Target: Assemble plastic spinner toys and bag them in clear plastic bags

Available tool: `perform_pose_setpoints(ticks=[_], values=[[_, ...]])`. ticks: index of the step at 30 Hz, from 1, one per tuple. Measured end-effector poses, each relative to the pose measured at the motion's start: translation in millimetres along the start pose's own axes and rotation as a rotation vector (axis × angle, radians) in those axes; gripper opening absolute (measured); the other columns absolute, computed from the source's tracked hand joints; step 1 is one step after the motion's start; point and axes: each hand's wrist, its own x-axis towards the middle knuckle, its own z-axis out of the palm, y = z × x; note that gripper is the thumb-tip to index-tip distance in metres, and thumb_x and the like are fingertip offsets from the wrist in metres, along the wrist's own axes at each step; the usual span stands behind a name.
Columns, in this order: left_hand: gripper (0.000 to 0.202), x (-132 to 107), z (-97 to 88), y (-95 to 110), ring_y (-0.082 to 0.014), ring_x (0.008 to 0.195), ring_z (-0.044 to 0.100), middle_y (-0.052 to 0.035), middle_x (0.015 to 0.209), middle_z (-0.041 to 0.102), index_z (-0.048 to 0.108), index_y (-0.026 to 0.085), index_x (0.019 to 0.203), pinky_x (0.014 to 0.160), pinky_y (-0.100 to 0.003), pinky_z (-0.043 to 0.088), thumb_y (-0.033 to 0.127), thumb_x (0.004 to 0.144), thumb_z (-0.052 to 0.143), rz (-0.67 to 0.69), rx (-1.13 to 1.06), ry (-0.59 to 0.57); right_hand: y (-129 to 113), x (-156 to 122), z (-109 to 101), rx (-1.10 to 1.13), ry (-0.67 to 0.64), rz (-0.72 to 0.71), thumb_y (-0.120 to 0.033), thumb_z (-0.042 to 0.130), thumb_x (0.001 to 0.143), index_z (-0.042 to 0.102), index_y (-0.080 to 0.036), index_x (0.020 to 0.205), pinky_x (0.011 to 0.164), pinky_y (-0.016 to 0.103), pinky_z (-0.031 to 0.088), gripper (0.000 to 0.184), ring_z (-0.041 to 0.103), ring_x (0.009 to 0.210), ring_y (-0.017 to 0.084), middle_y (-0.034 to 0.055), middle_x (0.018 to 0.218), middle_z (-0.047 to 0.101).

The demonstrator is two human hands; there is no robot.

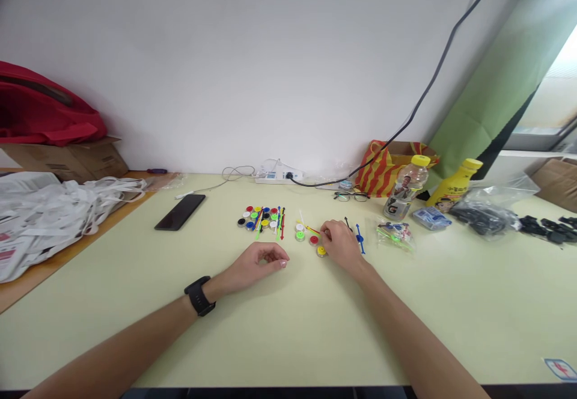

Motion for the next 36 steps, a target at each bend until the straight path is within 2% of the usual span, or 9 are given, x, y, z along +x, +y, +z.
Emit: perform_pose_setpoints(ticks=[5,8,11,15,17,21,26,31,36], values=[[0.024,-0.1,-0.2,0.3,-0.0181,0.081,0.063,-0.0061,0.090,0.074,0.076,0.018,0.090,0.077,-0.031,0.051,0.041,0.088,0.071,0.002,-0.011,0.005,-0.9,-0.1,-1.4,0.024,0.131,-0.011,-0.022,0.050,0.090,0.058,-0.023,0.086,0.076,0.035,0.042,0.009,0.061,0.090,0.024,0.0059,0.091,0.069],[0.025,0.1,-0.3,-0.3,-0.0180,0.080,0.063,-0.0059,0.089,0.074,0.076,0.018,0.090,0.076,-0.031,0.051,0.042,0.088,0.071,0.007,-0.012,0.004,-0.1,0.4,-2.2,0.156,0.167,0.031,-0.027,0.048,0.091,0.053,-0.024,0.084,0.070,0.034,0.042,0.009,0.061,0.081,0.022,0.0045,0.086,0.067],[0.025,0.0,-0.4,-0.3,-0.0181,0.080,0.063,-0.0058,0.088,0.074,0.076,0.018,0.090,0.076,-0.031,0.050,0.043,0.087,0.071,0.003,-0.005,0.012,-0.9,-0.5,-5.2,0.300,0.121,0.017,-0.028,0.046,0.092,0.050,-0.024,0.090,0.066,0.032,0.042,0.006,0.061,0.074,0.020,0.0025,0.084,0.066],[0.025,-0.3,-0.3,0.4,-0.0181,0.080,0.063,-0.0060,0.088,0.074,0.076,0.018,0.089,0.076,-0.031,0.050,0.042,0.087,0.071,0.004,-0.012,0.008,-8.4,-6.0,-14.1,0.283,0.023,-0.069,-0.024,0.042,0.092,0.053,-0.023,0.105,0.066,0.032,0.041,0.017,0.058,0.073,0.020,0.0006,0.081,0.063],[0.024,-0.2,0.0,0.1,-0.0178,0.080,0.063,-0.0057,0.088,0.073,0.076,0.018,0.089,0.077,-0.031,0.050,0.042,0.088,0.072,-0.003,-0.015,0.007,-13.6,-9.5,-18.6,0.230,-0.015,-0.105,-0.025,0.041,0.094,0.057,-0.023,0.102,0.069,0.032,0.040,0.018,0.058,0.076,0.020,0.0014,0.082,0.063],[0.023,0.2,0.4,-1.1,-0.0175,0.081,0.062,-0.0052,0.087,0.072,0.076,0.018,0.090,0.077,-0.030,0.049,0.041,0.088,0.072,-0.014,-0.011,0.009,-19.9,-14.0,-20.8,0.097,-0.056,-0.120,-0.035,0.055,0.092,0.063,-0.022,0.096,0.071,0.032,0.040,0.016,0.061,0.082,0.021,0.0045,0.093,0.068],[0.024,0.6,0.1,-1.1,-0.0177,0.081,0.062,-0.0056,0.088,0.072,0.075,0.017,0.090,0.077,-0.031,0.049,0.040,0.088,0.071,-0.001,-0.018,0.006,-19.5,-14.4,-17.4,0.016,-0.116,-0.121,-0.033,0.057,0.092,0.065,-0.022,0.092,0.068,0.031,0.038,0.015,0.061,0.076,0.019,0.0034,0.088,0.067],[0.024,1.9,1.0,-5.2,-0.0178,0.084,0.063,-0.0059,0.090,0.070,0.071,0.017,0.098,0.080,-0.032,0.051,0.039,0.088,0.072,-0.002,-0.076,0.030,-27.8,-18.2,-20.7,0.108,-0.114,-0.199,-0.033,0.060,0.092,0.066,-0.021,0.092,0.070,0.031,0.041,0.013,0.061,0.075,0.018,0.0028,0.086,0.067],[0.036,0.5,0.1,-6.5,-0.0164,0.086,0.062,-0.0058,0.102,0.064,0.061,0.020,0.113,0.081,-0.032,0.053,0.036,0.086,0.076,0.072,-0.176,0.088,-52.5,-31.0,-17.4,0.265,-0.175,-0.351,-0.031,0.060,0.094,0.067,-0.022,0.096,0.071,0.030,0.043,0.012,0.060,0.077,0.017,0.0033,0.088,0.067]])
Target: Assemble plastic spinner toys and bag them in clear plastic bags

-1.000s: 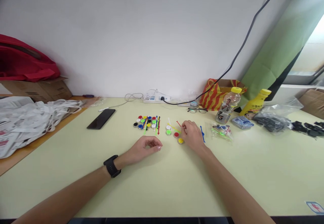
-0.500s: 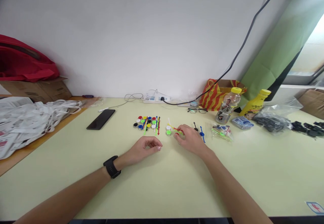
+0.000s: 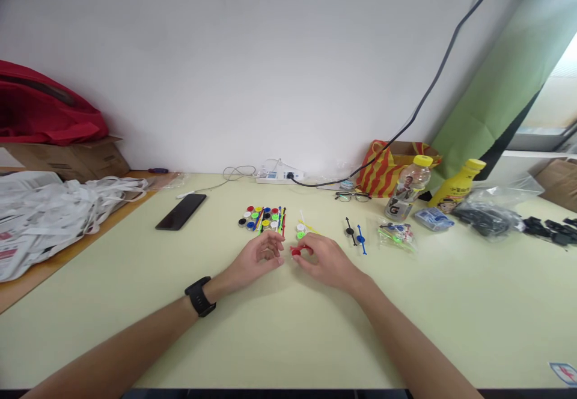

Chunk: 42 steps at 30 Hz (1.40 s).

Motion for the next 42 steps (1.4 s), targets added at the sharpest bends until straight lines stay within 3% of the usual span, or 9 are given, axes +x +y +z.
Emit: perform_pose_setpoints(ticks=[4,9,16,19,23,27,31,38,42], values=[[0.028,-1.8,-0.7,4.4,-0.0182,0.090,0.063,-0.0053,0.098,0.065,0.063,0.020,0.111,0.082,-0.032,0.052,0.038,0.091,0.071,0.069,0.068,0.034,-15.5,0.2,13.1,0.029,-0.045,-0.045,-0.028,0.059,0.094,0.063,-0.021,0.094,0.070,0.029,0.042,0.008,0.059,0.078,0.017,0.0025,0.087,0.066],[0.020,-2.3,2.3,7.0,-0.0155,0.074,0.059,-0.0033,0.082,0.068,0.069,0.017,0.093,0.067,-0.028,0.047,0.037,0.091,0.069,0.047,0.225,0.023,-18.3,0.3,15.8,0.046,-0.070,-0.041,-0.024,0.061,0.092,0.061,-0.021,0.094,0.070,0.029,0.041,0.004,0.059,0.080,0.017,0.0020,0.090,0.067],[0.013,-2.4,-3.8,10.9,-0.0148,0.076,0.060,-0.0018,0.083,0.072,0.072,0.018,0.091,0.070,-0.027,0.046,0.029,0.093,0.065,0.106,0.310,0.046,-18.5,-1.4,9.0,0.293,-0.022,-0.014,-0.018,0.053,0.095,0.058,-0.023,0.117,0.076,0.030,0.046,0.023,0.062,0.085,0.017,0.0033,0.099,0.071],[0.013,-1.0,-14.0,12.8,-0.0143,0.073,0.059,-0.0011,0.079,0.069,0.070,0.018,0.084,0.068,-0.027,0.044,0.028,0.091,0.066,0.121,0.360,0.063,-15.7,-1.1,8.3,0.336,-0.013,0.032,-0.019,0.052,0.095,0.061,-0.022,0.107,0.069,0.028,0.045,0.014,0.060,0.078,0.016,0.0026,0.092,0.069],[0.014,0.7,-26.6,16.9,-0.0135,0.070,0.057,-0.0002,0.073,0.067,0.066,0.017,0.074,0.066,-0.026,0.043,0.022,0.086,0.068,0.118,0.387,-0.026,-13.8,-0.7,7.6,0.380,-0.050,0.064,-0.023,0.059,0.093,0.065,-0.020,0.087,0.065,0.027,0.045,0.009,0.058,0.071,0.015,0.0009,0.081,0.067],[0.010,0.7,-32.6,19.4,-0.0131,0.069,0.056,0.0013,0.070,0.063,0.062,0.017,0.072,0.066,-0.026,0.043,0.015,0.082,0.065,0.131,0.437,-0.106,-15.5,-1.2,9.2,0.431,-0.086,0.054,-0.017,0.059,0.092,0.073,-0.022,0.091,0.069,0.027,0.048,0.015,0.063,0.078,0.016,0.0025,0.091,0.072],[0.010,0.6,-33.9,15.9,-0.0126,0.066,0.054,0.0021,0.068,0.061,0.059,0.017,0.071,0.062,-0.026,0.041,0.013,0.079,0.063,0.126,0.487,-0.113,-13.1,-1.7,11.7,0.410,-0.078,0.048,-0.012,0.057,0.090,0.076,-0.022,0.094,0.071,0.028,0.049,0.022,0.065,0.081,0.017,0.0040,0.095,0.073],[0.006,1.9,-34.8,2.5,-0.0139,0.068,0.057,-0.0007,0.074,0.065,0.062,0.017,0.077,0.060,-0.026,0.041,0.019,0.083,0.063,0.097,0.458,-0.173,-6.7,-1.0,11.1,0.394,-0.091,0.067,-0.010,0.056,0.088,0.076,-0.020,0.092,0.066,0.027,0.046,0.023,0.063,0.077,0.016,0.0035,0.090,0.074],[0.010,0.0,-32.6,5.0,-0.0154,0.071,0.058,-0.0015,0.077,0.066,0.063,0.019,0.079,0.068,-0.028,0.045,0.026,0.085,0.067,0.162,0.564,-0.154,-8.0,0.1,11.9,0.386,-0.074,0.076,-0.012,0.057,0.088,0.076,-0.019,0.090,0.064,0.026,0.045,0.020,0.062,0.075,0.015,0.0034,0.089,0.074]])
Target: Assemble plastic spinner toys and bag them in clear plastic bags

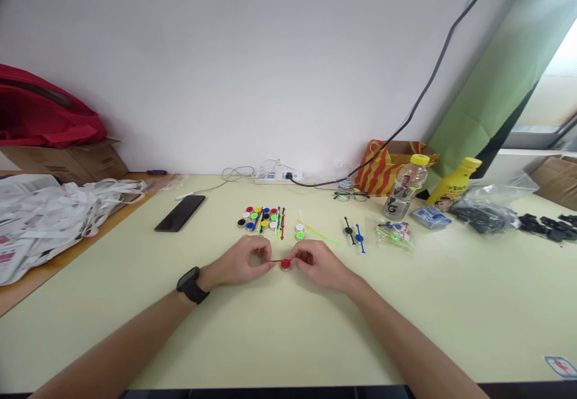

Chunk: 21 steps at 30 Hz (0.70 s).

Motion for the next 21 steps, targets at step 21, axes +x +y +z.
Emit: perform_pose_setpoints(ticks=[21], values=[[0.014,3.1,14.2,14.0,-0.0218,0.079,0.059,-0.0036,0.078,0.068,0.067,0.022,0.084,0.075,-0.034,0.043,0.015,0.089,0.057,0.137,0.285,0.023,-1.0,0.4,2.3,-0.139,-0.061,-0.056,-0.007,0.052,0.085,0.070,-0.019,0.088,0.062,0.025,0.040,0.022,0.055,0.068,0.014,0.0010,0.080,0.066]])
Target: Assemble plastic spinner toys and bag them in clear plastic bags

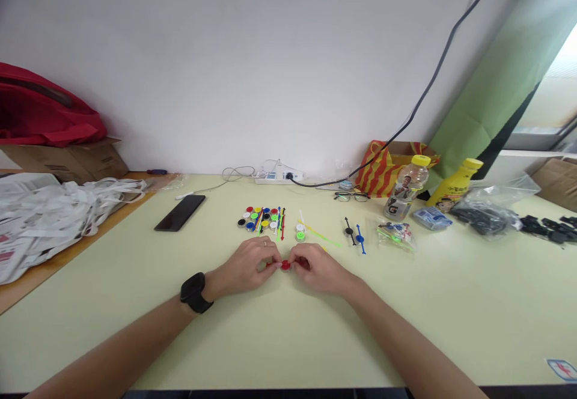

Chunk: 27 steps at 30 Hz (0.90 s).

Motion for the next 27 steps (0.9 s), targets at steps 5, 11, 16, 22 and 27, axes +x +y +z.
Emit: perform_pose_setpoints(ticks=[5,11,16,22,27], values=[[0.012,-2.3,4.1,-0.5,-0.0217,0.080,0.060,-0.0027,0.077,0.068,0.067,0.023,0.083,0.075,-0.034,0.044,0.015,0.087,0.060,-0.037,-0.057,0.020,-3.8,-2.4,-3.7,-0.063,-0.006,-0.037,-0.006,0.052,0.085,0.070,-0.020,0.090,0.069,0.027,0.045,0.024,0.061,0.076,0.016,0.0029,0.086,0.070],[0.015,0.1,0.5,-7.4,-0.0181,0.084,0.063,-0.0036,0.093,0.072,0.071,0.021,0.100,0.075,-0.030,0.047,0.033,0.093,0.064,-0.209,-0.303,0.223,0.3,-4.4,-8.9,-0.169,0.152,0.025,-0.033,0.060,0.094,0.069,-0.021,0.109,0.069,0.030,0.045,0.021,0.060,0.073,0.017,0.0052,0.093,0.071],[0.021,3.4,3.2,-11.3,-0.0152,0.075,0.060,-0.0023,0.087,0.072,0.071,0.020,0.096,0.068,-0.028,0.044,0.037,0.097,0.059,-0.271,-0.315,0.309,-4.7,-3.4,-10.4,-0.151,0.232,0.181,-0.050,0.047,0.101,0.068,-0.020,0.119,0.058,0.029,0.038,0.041,0.051,0.058,0.016,-0.0009,0.067,0.060],[0.018,2.7,5.7,-11.2,-0.0146,0.076,0.061,-0.0018,0.088,0.072,0.071,0.020,0.098,0.069,-0.027,0.045,0.034,0.097,0.059,-0.258,-0.323,0.315,-22.1,-7.1,-20.1,0.310,-0.091,0.253,-0.066,0.037,0.100,0.054,-0.019,0.050,0.052,0.029,0.028,0.071,0.032,0.047,0.011,-0.0031,0.047,0.032],[0.019,2.3,5.8,-11.9,-0.0152,0.075,0.061,-0.0023,0.088,0.072,0.071,0.020,0.098,0.069,-0.028,0.045,0.035,0.097,0.059,-0.262,-0.309,0.310,-18.2,-3.5,-23.5,0.281,0.128,0.245,-0.065,0.047,0.096,0.056,-0.020,0.062,0.051,0.027,0.026,0.058,0.030,0.052,0.012,-0.0044,0.056,0.033]])
